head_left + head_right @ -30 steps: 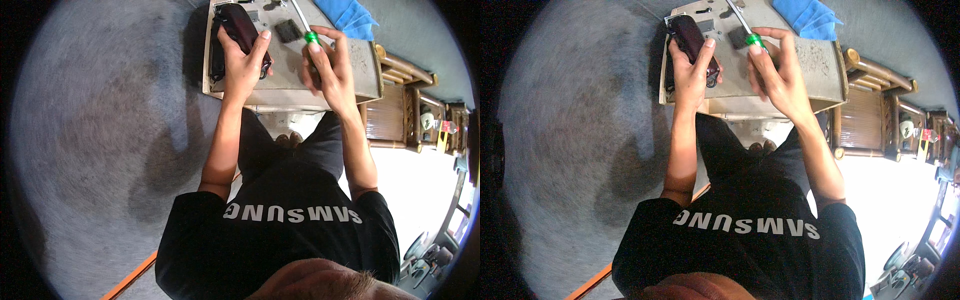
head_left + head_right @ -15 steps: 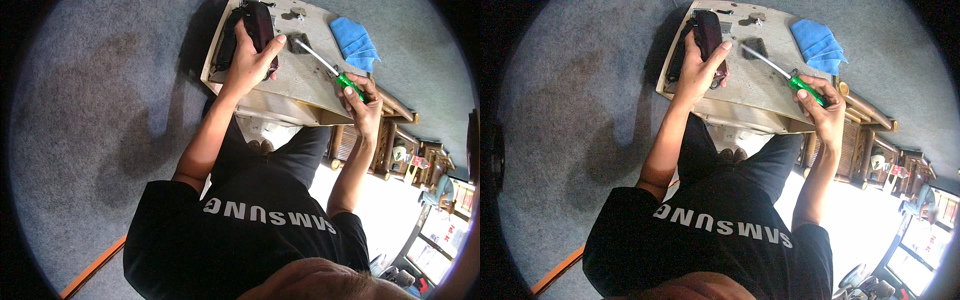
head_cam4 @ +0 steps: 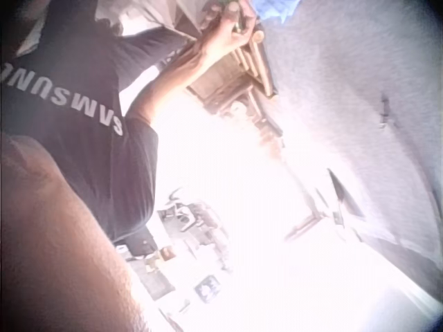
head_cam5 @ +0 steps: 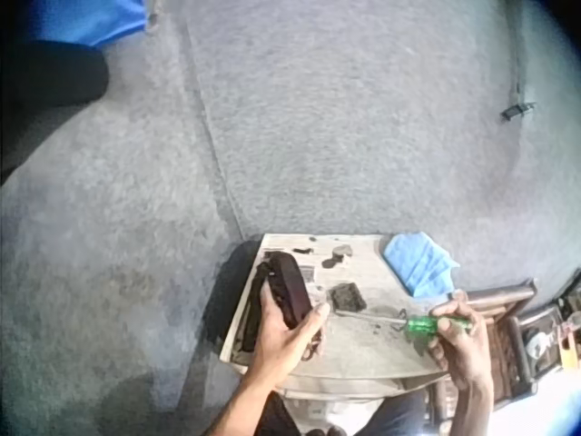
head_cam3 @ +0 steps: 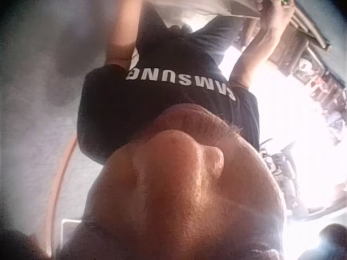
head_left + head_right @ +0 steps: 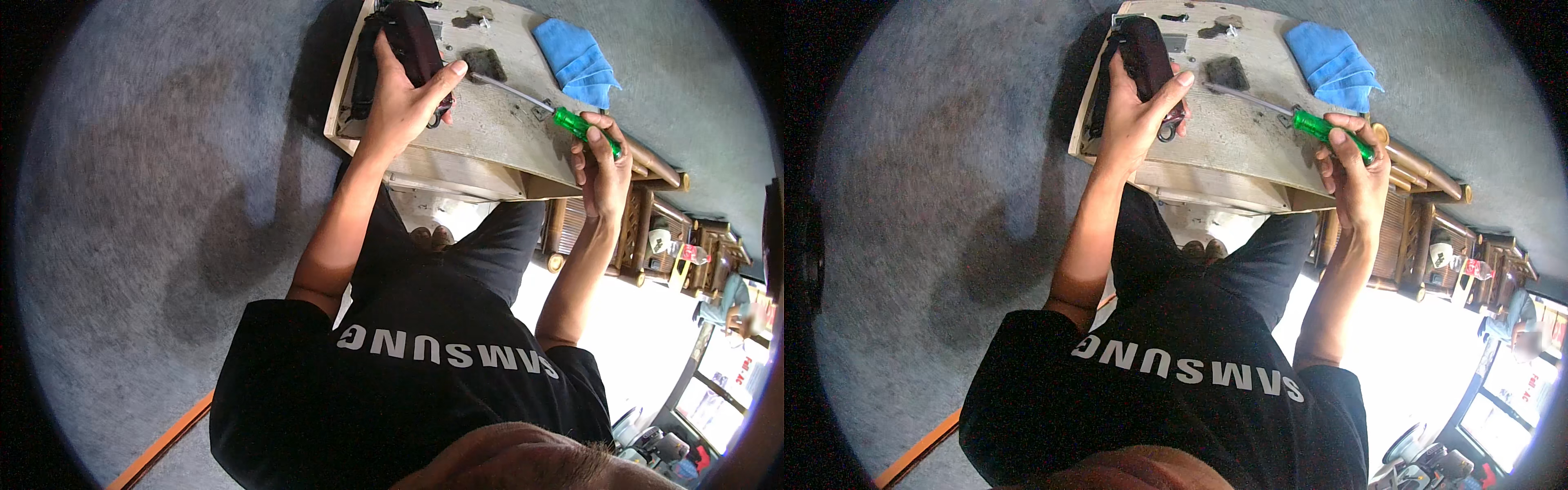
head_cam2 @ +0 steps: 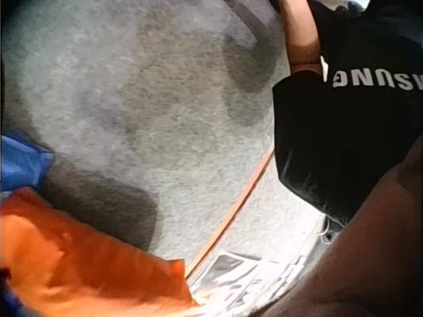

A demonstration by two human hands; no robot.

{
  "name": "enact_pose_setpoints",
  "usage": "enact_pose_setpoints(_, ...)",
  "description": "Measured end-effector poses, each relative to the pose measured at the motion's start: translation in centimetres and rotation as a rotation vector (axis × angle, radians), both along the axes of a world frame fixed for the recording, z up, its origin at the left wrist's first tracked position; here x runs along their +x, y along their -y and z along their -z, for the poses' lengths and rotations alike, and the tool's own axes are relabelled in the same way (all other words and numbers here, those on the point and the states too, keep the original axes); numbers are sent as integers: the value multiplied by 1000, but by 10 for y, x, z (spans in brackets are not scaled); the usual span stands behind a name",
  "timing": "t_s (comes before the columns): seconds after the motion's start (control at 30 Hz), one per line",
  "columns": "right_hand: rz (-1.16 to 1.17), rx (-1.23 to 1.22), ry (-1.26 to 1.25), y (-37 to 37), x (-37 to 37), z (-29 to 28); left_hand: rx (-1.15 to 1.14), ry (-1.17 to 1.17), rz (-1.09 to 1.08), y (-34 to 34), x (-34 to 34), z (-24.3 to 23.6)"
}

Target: The person disassembles two hair clippers using a screwdriver and cleans the internal components.

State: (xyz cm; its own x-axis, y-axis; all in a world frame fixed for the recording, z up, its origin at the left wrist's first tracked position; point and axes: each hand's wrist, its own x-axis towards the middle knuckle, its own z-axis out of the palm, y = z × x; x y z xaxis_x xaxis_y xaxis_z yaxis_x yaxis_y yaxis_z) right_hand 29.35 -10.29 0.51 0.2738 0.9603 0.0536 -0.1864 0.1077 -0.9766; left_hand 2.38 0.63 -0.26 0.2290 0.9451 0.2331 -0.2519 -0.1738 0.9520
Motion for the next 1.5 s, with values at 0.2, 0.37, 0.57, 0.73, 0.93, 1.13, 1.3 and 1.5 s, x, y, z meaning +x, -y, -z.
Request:
enact_pose_setpoints(0.2, 95, 12, -58, -3, 1, 0, 11, -46, 0, -3, 0, 5)
enact_pose_setpoints(0.37, 32, -3, -24, 0, 2, -1, 26, -46, -19, -4, 1, 3)
enact_pose_setpoints(0.57, -20, -1, -7, 0, 1, -1, 39, -39, -15, -2, 2, 2)
enact_pose_setpoints(0.73, -64, 28, 23, 0, 0, -2, 40, -56, -29, -2, 2, 4)
enact_pose_setpoints(0.93, -65, 17, 40, 1, -1, -2, 74, -82, -48, 0, 3, 3)
enact_pose_setpoints(1.13, -75, 24, 47, 0, -1, -1, 58, -105, -46, 0, 2, 3)
enact_pose_setpoints(1.3, -68, 17, 64, 0, -2, -2, 71, -114, -58, -2, 3, 6)
enact_pose_setpoints(1.5, -54, -1, 83, 0, -4, -3, 66, -118, -57, -1, 3, 5)
